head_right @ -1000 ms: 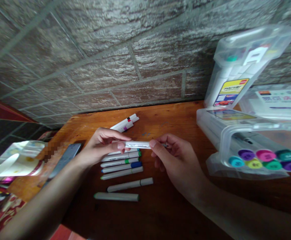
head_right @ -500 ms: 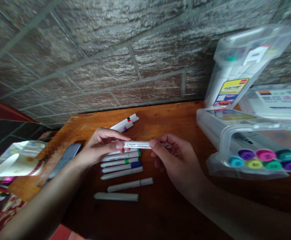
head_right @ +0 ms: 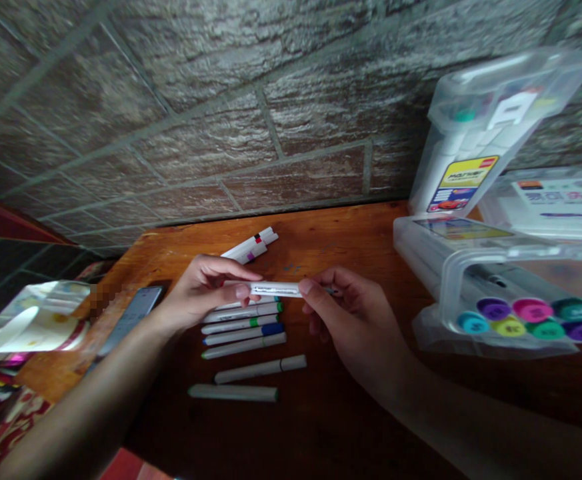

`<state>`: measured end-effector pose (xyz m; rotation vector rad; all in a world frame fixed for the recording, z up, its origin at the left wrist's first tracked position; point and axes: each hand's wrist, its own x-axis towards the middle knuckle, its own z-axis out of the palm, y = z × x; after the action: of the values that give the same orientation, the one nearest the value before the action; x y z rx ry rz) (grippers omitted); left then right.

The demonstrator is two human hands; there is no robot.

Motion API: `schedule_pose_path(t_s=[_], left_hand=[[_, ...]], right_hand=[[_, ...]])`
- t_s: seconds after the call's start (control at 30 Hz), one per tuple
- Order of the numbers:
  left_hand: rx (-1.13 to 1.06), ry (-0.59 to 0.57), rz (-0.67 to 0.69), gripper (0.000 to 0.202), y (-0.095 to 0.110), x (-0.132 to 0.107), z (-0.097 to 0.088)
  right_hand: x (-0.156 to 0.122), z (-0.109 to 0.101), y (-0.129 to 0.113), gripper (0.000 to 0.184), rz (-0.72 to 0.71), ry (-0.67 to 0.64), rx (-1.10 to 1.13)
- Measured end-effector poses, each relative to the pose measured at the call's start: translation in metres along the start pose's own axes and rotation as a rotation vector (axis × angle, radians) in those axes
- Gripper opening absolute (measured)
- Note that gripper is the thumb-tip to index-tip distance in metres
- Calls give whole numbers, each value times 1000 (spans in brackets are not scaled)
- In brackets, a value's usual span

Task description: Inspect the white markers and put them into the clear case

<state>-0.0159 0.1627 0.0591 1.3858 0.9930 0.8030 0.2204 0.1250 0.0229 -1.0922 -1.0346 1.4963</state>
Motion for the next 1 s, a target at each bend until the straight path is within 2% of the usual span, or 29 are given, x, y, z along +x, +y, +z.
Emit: schedule_pose_path(t_s=[0.37, 1.0], left_hand=[[36, -10, 31, 14, -2, 0, -1], [30, 3, -6, 23, -1, 0, -1]], right_hand=[[-1, -1, -1, 33, 4, -6, 9], [0, -1, -1, 35, -3, 9, 5]])
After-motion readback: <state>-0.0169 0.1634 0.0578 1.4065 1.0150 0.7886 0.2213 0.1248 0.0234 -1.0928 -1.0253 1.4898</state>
